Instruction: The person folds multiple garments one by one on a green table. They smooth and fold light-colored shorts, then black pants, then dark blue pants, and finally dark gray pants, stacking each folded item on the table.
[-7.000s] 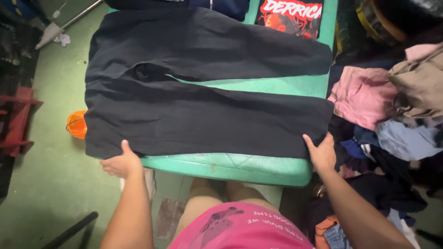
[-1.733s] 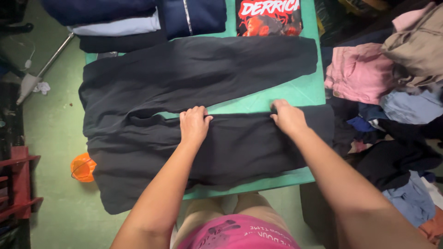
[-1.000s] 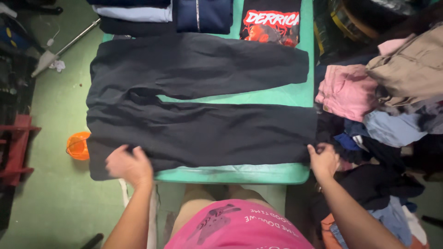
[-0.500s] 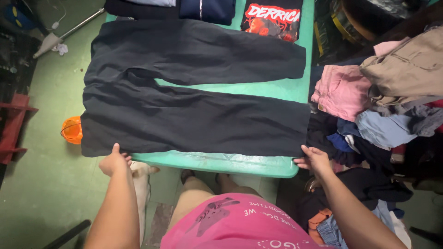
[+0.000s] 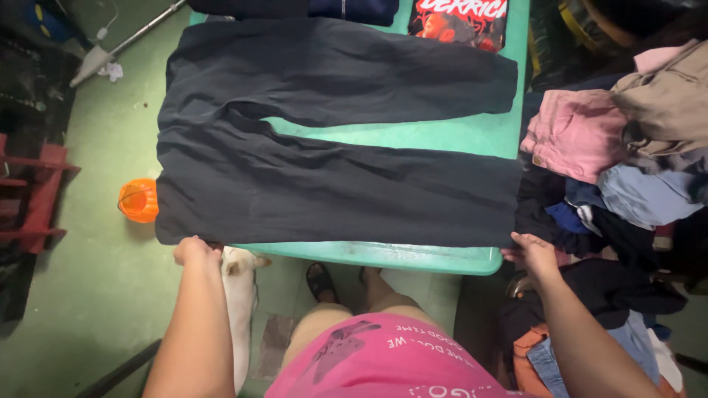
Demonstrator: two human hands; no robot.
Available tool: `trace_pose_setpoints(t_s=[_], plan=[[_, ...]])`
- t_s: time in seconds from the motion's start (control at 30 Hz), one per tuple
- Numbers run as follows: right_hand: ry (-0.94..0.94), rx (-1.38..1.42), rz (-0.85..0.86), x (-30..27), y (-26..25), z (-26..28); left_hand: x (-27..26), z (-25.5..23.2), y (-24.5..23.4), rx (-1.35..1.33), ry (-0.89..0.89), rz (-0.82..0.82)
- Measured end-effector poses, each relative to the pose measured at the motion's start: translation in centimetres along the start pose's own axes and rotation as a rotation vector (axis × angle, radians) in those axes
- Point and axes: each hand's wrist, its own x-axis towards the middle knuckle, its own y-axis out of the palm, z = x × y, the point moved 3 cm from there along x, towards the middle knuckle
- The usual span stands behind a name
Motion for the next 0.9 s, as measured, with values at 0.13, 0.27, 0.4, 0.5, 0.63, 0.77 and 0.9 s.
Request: trace_pose_setpoints(t_s=[0.13,0.27,0.4,0.5,0.63,0.77,0.9], plan=[[-0.434,-0.703,-0.48,-3.5,2.8,4.2,-6.4,-2.1,0.2,0.859,0.858,-0.504],[-0.931,-0.863,-0.417,-8.6,10.7,8.6,-12.8,0.3,3.1,1.063,1.516,0.14],[-1.099,-0.964,-0.114,-12.3,20.4,9.5,-18.8,5.6,5.4,1.373,1.731,0.691],[-1.01,-1.214,0.131,-14.1,24.9,9.5,-21.7,9.4,6.2,1.838,1.355,0.812],[-0.622,-1.565,0.402,-14.5,26.4,9.7,-23.2,9.7,7.3,2.319,0.91,0.805],[-0.497,-1.694,0.488,-13.6,25.7,10.0,-23.6,9.1,7.9,2.495,0.809,0.775],[-0.525,-1.638,0.347,-11.1,23.2,9.4,-22.5,9.9,7.9,2.472,0.773,0.782]])
